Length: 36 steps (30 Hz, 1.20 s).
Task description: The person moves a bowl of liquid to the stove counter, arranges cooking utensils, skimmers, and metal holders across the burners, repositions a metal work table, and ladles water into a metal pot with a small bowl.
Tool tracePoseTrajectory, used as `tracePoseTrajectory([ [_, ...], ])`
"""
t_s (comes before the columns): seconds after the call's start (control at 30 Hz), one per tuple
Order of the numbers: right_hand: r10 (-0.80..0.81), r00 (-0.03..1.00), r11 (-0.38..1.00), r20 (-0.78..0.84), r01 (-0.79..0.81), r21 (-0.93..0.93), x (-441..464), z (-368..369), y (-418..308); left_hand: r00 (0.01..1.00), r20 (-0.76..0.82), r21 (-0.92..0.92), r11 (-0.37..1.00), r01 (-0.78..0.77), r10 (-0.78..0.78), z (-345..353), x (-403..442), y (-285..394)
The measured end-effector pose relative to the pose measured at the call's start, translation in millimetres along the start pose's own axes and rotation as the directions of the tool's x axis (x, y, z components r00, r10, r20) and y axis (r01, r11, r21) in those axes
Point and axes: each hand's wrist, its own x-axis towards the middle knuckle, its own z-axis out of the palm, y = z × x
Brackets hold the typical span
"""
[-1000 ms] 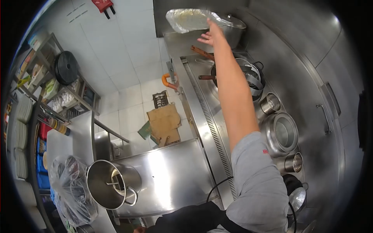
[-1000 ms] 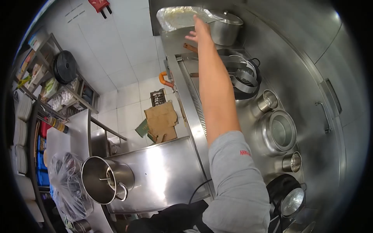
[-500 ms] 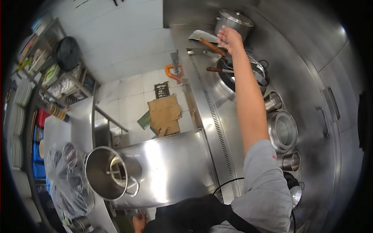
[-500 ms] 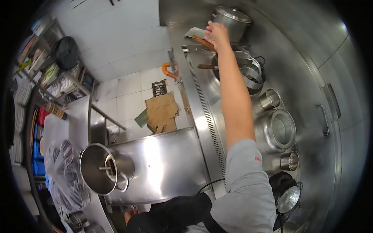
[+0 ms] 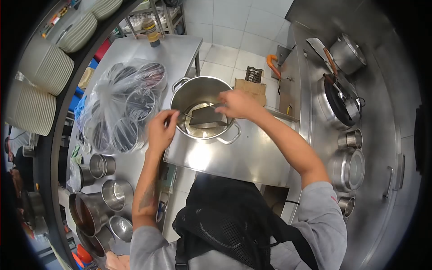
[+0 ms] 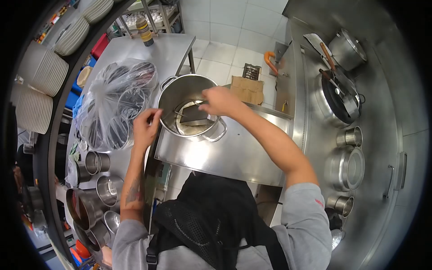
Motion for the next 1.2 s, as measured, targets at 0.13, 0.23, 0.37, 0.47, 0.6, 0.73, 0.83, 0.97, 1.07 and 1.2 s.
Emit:
tracePoseTrajectory([
  [0.13,0.053,0.996,0.955,0.072,-0.029,-0.296,37.2,52.3,-22.9,0.992,0.122,-0.073,0.997,-0.007,0.016,10.8,16.1,3.6],
  [0.23,0.233,0.97,0.967,-0.075,-0.239,-0.085,58.4,72.9,-12.9,0.996,0.073,-0.161,0.986,-0.032,0.044,8.4,25.6,2.1],
  [0.37,0.173,0.948,0.956,-0.266,-0.227,-0.188,20.4,-20.8,-61.7,0.987,-0.094,-0.329,0.94,0.093,-0.13,-16.0,-13.7,-64.5],
  [0.47,0.368,0.764,0.925,-0.529,-0.361,0.122,-43.3,-94.3,-40.9,0.971,-0.062,-0.418,0.89,0.184,-0.23,-23.7,-44.8,-88.0],
  [0.6,0.582,0.456,0.794,-0.673,-0.496,0.351,-151.8,-129.5,1.5,0.976,-0.056,-0.428,0.889,0.166,-0.209,-22.6,-72.4,-88.0],
  [0.73,0.842,-0.089,0.511,-0.532,-0.186,0.839,-260.4,-92.9,72.7,0.977,-0.031,-0.412,0.893,0.18,-0.211,-19.6,-69.8,-81.7],
  [0.83,0.949,-0.048,0.312,-0.311,0.019,0.95,-311.8,-53.4,100.0,0.989,-0.035,-0.412,0.904,0.115,-0.142,-13.6,-44.0,-73.4],
  [0.97,0.964,-0.188,0.207,-0.188,0.089,0.974,-367.7,-10.2,128.7,0.997,-0.044,-0.385,0.922,0.044,-0.066,-4.0,-17.5,-34.9],
  [1.07,0.955,-0.293,0.146,-0.038,0.356,0.923,-429.9,15.6,152.2,0.995,-0.084,-0.396,0.918,0.01,-0.047,25.0,-2.3,6.9],
  [1.2,0.967,-0.253,0.104,0.003,0.408,0.907,-480.3,31.8,174.6,0.999,-0.02,-0.292,0.956,-0.039,0.035,56.7,6.7,109.3],
])
